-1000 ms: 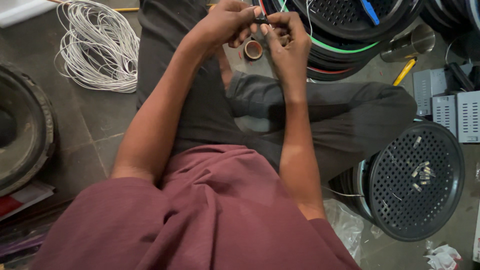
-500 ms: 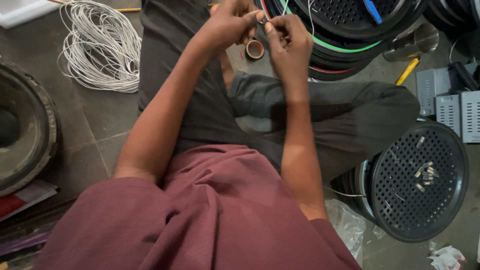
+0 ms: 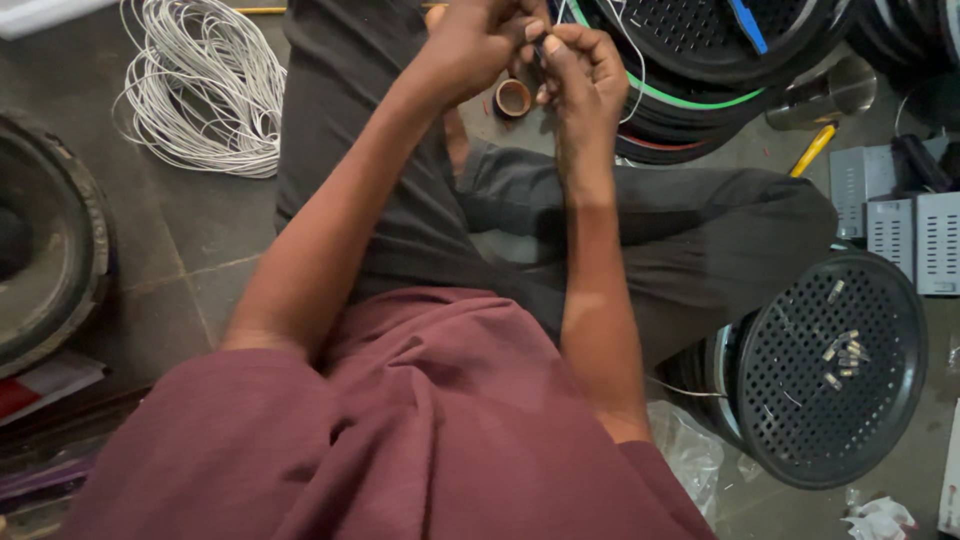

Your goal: The person sits on the floor and repairs electrical wires by stripping insulation, twisting exposed strands, and wrapping connections with electrical tape. They handle multiple wire segments and use pliers to cut and strip the wire ends.

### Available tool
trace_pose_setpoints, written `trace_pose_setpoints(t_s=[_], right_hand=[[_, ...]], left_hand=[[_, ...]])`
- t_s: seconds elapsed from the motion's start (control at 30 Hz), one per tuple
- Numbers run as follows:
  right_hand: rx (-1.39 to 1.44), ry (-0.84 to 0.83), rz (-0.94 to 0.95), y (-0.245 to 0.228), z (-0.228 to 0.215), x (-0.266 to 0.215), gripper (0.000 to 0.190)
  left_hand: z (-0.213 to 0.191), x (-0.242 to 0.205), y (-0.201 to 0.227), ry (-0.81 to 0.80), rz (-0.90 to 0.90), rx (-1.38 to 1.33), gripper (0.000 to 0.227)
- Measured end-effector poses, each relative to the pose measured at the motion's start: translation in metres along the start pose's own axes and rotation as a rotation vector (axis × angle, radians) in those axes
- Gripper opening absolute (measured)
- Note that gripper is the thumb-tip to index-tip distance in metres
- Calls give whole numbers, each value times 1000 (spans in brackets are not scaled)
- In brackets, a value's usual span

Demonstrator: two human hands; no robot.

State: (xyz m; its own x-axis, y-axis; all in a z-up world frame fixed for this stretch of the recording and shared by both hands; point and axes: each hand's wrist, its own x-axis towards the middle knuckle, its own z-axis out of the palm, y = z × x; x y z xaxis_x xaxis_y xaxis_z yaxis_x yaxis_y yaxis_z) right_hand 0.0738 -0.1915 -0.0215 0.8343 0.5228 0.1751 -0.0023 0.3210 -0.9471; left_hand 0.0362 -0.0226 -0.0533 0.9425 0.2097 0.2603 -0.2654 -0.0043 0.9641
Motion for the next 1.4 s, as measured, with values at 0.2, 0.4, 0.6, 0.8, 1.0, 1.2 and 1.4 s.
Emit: trace_pose_setpoints(t_s=[0.2, 0.4, 0.6, 0.8, 1.0, 1.2, 1.4], right_hand=[[56, -31, 71, 12, -6, 9, 14], [81, 104, 204, 12, -3, 6, 29], [-749, 150, -412, -12, 13, -5, 9], [-885, 144, -590, -30, 30, -11, 10], [-683, 11, -363, -14, 11, -10, 11], [-360, -202, 28, 6, -12, 3, 10], [-520, -147, -16, 12, -9, -3, 7]], left_hand=[[4, -2, 9, 66, -13, 10, 3], [13, -4, 13, 129, -109, -79, 6], [9, 1, 5, 254, -188, -8, 13], [10, -1, 17, 209, -34, 108, 25], [11, -11, 36, 116, 135, 520, 46], [0, -14, 55, -158, 93, 740, 71], [-7, -15, 59, -176, 104, 770, 68]])
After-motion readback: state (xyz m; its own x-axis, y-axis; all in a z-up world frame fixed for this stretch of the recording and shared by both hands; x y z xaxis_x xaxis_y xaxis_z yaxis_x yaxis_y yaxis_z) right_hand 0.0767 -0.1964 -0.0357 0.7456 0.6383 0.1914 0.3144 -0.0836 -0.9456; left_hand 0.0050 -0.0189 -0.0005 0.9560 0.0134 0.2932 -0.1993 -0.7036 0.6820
